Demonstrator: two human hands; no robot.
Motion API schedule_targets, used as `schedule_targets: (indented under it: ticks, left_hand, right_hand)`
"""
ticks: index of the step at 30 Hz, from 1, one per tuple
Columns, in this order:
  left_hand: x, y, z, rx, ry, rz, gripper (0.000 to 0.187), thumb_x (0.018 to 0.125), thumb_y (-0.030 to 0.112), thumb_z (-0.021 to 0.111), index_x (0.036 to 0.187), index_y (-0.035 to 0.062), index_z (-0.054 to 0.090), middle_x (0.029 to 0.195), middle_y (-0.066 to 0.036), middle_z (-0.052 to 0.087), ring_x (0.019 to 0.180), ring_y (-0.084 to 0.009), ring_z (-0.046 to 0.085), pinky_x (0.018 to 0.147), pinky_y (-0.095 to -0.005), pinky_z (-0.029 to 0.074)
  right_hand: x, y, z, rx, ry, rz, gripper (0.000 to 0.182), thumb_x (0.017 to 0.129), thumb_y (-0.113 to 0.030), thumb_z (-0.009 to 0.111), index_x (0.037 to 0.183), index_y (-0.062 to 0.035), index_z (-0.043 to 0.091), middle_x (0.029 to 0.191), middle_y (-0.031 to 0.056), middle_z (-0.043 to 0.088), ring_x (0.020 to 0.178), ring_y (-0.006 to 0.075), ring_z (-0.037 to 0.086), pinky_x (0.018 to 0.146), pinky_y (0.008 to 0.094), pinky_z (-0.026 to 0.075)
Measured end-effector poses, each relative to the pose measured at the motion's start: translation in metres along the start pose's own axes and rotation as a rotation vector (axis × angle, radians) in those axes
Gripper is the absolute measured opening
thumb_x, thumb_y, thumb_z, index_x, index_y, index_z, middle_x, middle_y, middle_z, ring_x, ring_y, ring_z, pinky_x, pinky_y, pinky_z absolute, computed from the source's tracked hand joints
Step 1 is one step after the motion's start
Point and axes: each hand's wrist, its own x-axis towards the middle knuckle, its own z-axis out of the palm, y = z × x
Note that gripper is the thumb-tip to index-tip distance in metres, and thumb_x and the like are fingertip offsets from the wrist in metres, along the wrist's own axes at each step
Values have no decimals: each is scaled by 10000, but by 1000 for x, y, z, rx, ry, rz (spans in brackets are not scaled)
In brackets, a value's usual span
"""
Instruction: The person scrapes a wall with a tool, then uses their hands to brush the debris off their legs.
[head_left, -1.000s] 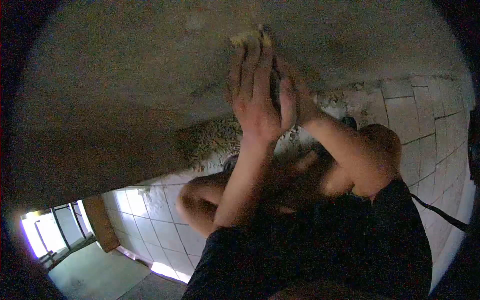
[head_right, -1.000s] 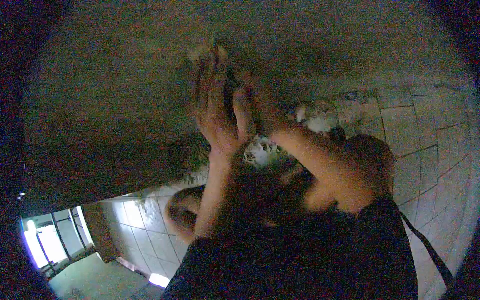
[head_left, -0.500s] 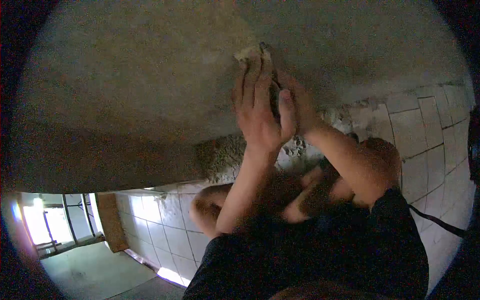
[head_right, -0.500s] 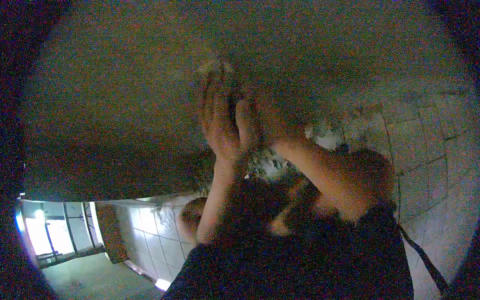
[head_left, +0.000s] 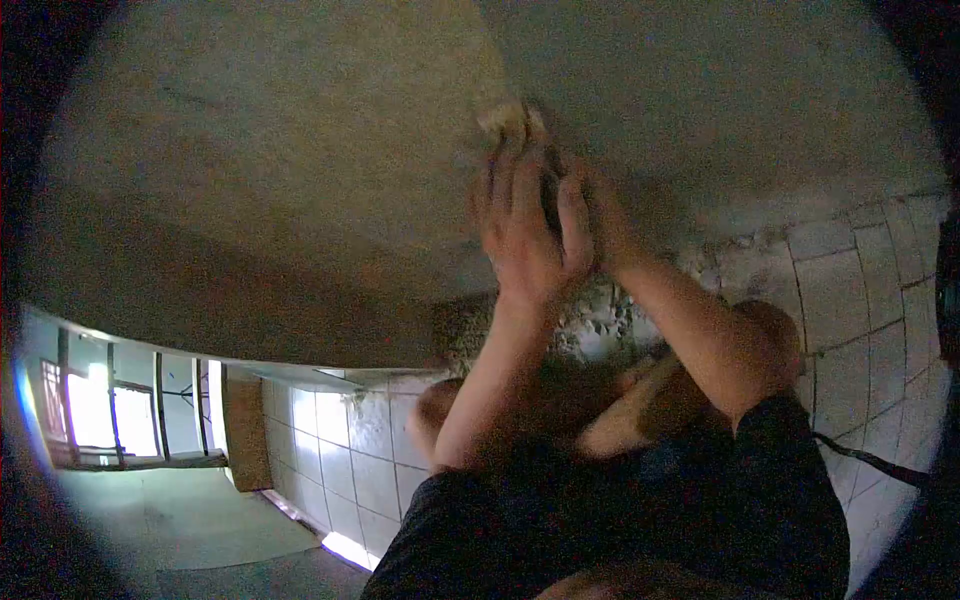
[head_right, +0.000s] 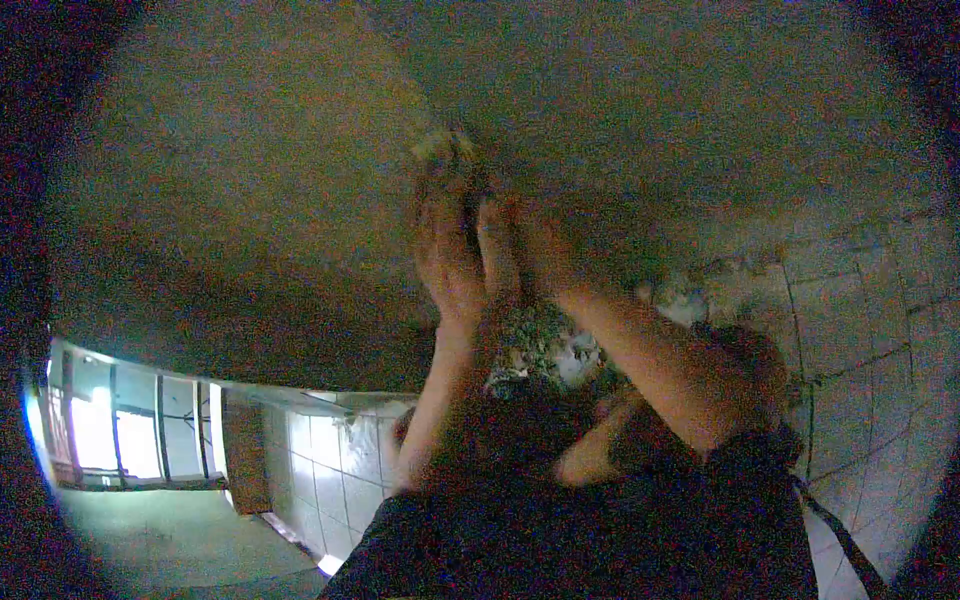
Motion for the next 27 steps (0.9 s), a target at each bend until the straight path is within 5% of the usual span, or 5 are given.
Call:
schedule_targets:
  ticks: [27]
  left_hand:
    - [5, 1, -11, 55, -12, 3, 423, 868, 192, 549, 1239, -10, 568, 1298, -236, 555, 1199, -436, 509, 1021, -512, 368]
  right_hand:
    - [5, 6, 11, -543, -66, 140, 353, 953, -207, 463, 1240, -30, 566, 1218, 189, 607, 1126, 332, 577, 980, 456, 439]
